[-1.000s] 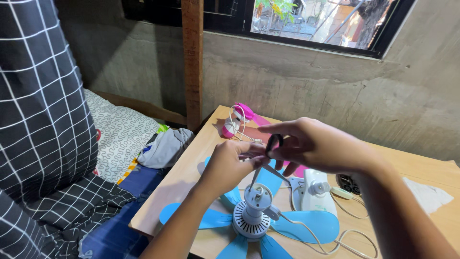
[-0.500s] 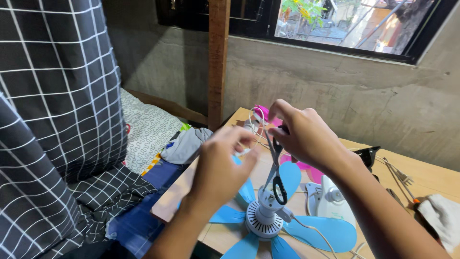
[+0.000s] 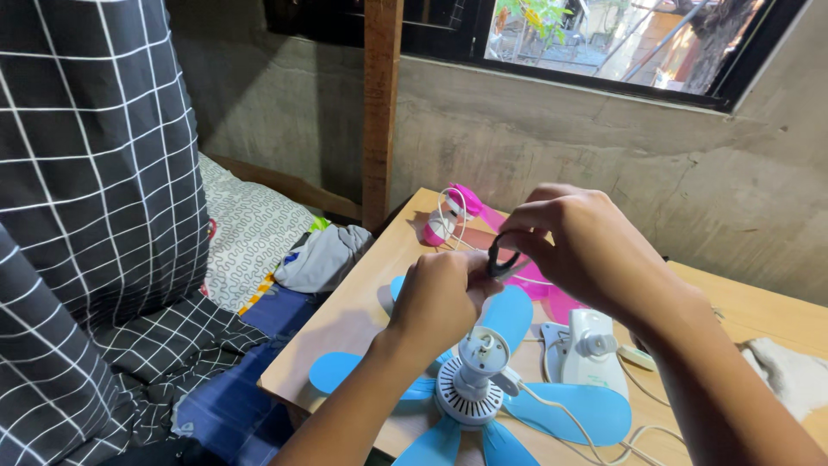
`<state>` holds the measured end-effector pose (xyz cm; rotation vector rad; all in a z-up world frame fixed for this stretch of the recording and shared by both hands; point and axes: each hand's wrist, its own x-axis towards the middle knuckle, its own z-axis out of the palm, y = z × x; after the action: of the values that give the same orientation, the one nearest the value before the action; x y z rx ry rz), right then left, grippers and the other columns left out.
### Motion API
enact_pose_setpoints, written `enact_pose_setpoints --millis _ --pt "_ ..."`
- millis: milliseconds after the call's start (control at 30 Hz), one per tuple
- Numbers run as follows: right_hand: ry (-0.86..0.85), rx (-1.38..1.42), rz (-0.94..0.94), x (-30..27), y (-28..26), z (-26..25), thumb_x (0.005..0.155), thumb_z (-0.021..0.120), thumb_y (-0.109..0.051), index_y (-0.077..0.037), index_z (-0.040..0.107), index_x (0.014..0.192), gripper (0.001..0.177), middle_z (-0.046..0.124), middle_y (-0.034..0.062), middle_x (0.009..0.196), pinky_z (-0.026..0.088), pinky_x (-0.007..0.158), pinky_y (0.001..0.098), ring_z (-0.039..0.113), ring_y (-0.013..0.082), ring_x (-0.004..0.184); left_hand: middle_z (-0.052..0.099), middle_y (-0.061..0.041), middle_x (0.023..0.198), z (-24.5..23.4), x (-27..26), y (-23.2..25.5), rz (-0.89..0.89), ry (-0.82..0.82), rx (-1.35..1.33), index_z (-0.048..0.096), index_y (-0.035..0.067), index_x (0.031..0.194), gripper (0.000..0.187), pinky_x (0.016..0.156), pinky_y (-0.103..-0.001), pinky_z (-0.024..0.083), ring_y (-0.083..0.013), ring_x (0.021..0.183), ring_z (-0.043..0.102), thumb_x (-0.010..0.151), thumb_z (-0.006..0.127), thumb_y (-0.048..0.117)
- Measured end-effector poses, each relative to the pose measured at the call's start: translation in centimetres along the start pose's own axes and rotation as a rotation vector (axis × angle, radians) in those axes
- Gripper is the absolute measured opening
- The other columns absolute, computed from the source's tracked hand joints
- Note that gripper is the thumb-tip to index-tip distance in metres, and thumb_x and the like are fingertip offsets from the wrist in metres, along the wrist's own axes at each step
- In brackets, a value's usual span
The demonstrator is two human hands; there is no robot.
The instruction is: The person handles a white plastic fan component and then works on a blue electric fan on a table. They use scissors to manipulate parts inside the fan's central hub, repeatedly inserting and removing the tool while adjusting the fan's internal components.
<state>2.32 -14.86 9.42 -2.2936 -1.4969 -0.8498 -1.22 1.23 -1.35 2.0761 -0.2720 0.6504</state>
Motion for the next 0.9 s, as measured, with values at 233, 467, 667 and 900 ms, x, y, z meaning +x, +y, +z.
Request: enact_pose_setpoints --millis 233,467,667,900 --pt "-0.23 -0.205 0.403 0.1 -0.9 0.1 0.074 0.073 -0.03 -0.007 0.068 0.064 0.026 0.068 0.0153 0.065 0.053 0.062 0.048 0.066 0.0392 0.065 0.071 -0.018 0.089 -0.1 -0.9 1.8 0.266 0.077 -0.04 0.071 0.003 0.106 0.047 0.075 -0.045 0.053 -0.0362 0.084 0.07 0.074 0.089 0.031" --pt "-0.281 -0.242 0.553 0.3 -2.2 0.3 0.087 0.073 -0.043 -0.011 0.074 0.073 0.035 0.069 0.0133 0.065 0.052 0.063 0.0477 0.066 0.0385 0.067 0.074 -0.018 0.09 1.0 -0.7 0.7 0.295 0.156 -0.053 0.071 0.001 0.101 0.021 0.073 -0.042 0.056 -0.0365 0.084 0.073 0.086 0.079 0.013" --pt "-0.067 0.178 0.077 -1.1 -1.4 -0.8 0.085 0.075 -0.012 -0.008 0.076 0.093 0.008 0.073 0.0085 0.089 0.058 0.064 0.0359 0.074 0.0254 0.072 0.079 -0.008 0.084 1.9 0.9 -1.7 -0.052 -0.077 -0.356 0.076 0.004 0.104 0.022 0.069 -0.032 0.059 -0.0207 0.074 0.075 0.084 0.079 0.014" --pt "-0.038 0.103 0.184 -0.6 -0.5 0.6 0.083 0.073 -0.008 -0.008 0.078 0.089 0.007 0.074 0.0099 0.081 0.056 0.062 0.0349 0.073 0.0256 0.069 0.069 -0.016 0.117 0.7 0.8 -1.3 0.359 0.357 -0.278 0.046 -0.001 0.14 0.087 0.08 -0.036 0.053 -0.0295 0.099 0.067 0.071 0.089 0.028"
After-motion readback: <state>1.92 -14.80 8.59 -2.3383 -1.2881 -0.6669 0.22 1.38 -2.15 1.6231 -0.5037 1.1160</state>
